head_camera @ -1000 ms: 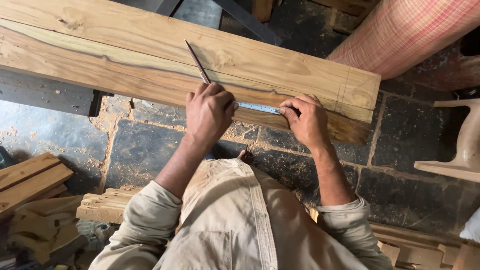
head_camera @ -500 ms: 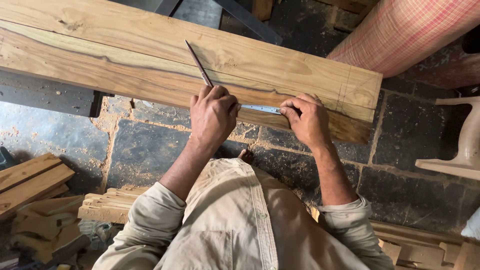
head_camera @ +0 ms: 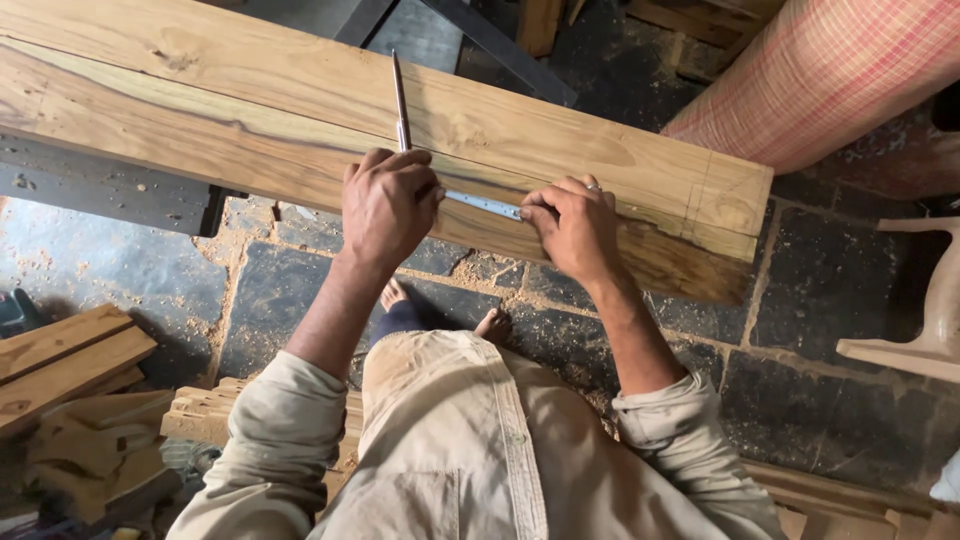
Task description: The person is marking a wooden plank using a pencil, ruler, and try square for joinery or cutting.
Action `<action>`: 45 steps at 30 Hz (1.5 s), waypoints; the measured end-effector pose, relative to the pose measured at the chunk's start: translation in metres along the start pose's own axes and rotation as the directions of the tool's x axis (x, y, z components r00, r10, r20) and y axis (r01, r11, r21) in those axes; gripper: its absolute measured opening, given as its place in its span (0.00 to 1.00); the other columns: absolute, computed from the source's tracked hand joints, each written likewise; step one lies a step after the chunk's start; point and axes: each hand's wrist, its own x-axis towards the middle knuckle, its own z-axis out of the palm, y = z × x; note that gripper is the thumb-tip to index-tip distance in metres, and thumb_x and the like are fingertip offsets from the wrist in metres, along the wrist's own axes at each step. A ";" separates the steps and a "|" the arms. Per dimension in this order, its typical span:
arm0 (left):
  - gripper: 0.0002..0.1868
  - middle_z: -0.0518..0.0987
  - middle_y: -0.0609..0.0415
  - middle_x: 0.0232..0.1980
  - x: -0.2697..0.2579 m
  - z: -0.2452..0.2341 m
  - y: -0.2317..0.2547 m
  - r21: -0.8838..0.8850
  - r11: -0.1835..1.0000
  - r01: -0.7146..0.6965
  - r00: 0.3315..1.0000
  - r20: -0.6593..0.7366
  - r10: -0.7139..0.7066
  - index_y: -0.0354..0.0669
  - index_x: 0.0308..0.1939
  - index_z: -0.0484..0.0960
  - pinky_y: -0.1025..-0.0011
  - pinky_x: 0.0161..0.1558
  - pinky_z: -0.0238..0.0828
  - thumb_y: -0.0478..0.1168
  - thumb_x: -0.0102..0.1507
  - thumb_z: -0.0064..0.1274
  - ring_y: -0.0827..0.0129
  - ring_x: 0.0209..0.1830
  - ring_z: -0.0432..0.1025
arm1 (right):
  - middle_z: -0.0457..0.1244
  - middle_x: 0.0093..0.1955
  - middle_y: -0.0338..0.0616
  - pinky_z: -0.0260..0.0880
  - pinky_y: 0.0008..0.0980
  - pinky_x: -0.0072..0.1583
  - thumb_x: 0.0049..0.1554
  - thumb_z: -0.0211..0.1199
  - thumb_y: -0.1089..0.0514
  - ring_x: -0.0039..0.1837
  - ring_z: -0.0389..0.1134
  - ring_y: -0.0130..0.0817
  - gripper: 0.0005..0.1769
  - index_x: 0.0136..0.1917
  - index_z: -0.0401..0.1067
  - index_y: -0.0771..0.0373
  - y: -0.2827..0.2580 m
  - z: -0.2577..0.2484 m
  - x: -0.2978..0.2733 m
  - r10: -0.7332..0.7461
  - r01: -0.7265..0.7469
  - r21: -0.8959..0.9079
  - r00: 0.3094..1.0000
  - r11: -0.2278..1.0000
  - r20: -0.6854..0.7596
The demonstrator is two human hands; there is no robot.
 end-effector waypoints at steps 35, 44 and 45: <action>0.06 0.81 0.60 0.43 -0.017 -0.014 -0.001 -0.051 0.998 0.031 0.999 0.026 -0.030 0.48 0.33 0.88 0.57 0.48 0.63 0.44 0.60 0.64 0.62 0.49 0.71 | 0.71 0.42 0.39 0.65 0.41 0.53 0.53 0.76 0.58 0.47 0.66 0.38 0.05 0.43 0.82 0.58 -0.009 0.001 -0.005 0.007 -0.006 0.023 1.000 1.000 -0.013; 0.06 0.81 0.61 0.42 -0.018 -0.014 -0.001 -0.072 0.997 0.025 1.000 -0.012 -0.026 0.49 0.33 0.88 0.56 0.47 0.62 0.45 0.59 0.64 0.61 0.49 0.70 | 0.71 0.42 0.40 0.65 0.40 0.54 0.53 0.76 0.58 0.48 0.66 0.38 0.05 0.42 0.82 0.58 -0.009 0.002 -0.006 -0.015 0.015 0.013 1.000 1.000 -0.022; 0.06 0.80 0.60 0.42 -0.018 -0.014 -0.001 -0.072 0.997 0.020 1.000 -0.018 -0.021 0.49 0.33 0.88 0.56 0.47 0.62 0.44 0.59 0.64 0.61 0.49 0.70 | 0.71 0.42 0.39 0.65 0.40 0.54 0.53 0.76 0.58 0.48 0.67 0.38 0.05 0.42 0.82 0.58 -0.010 0.002 -0.006 -0.009 0.009 0.009 1.000 1.000 -0.023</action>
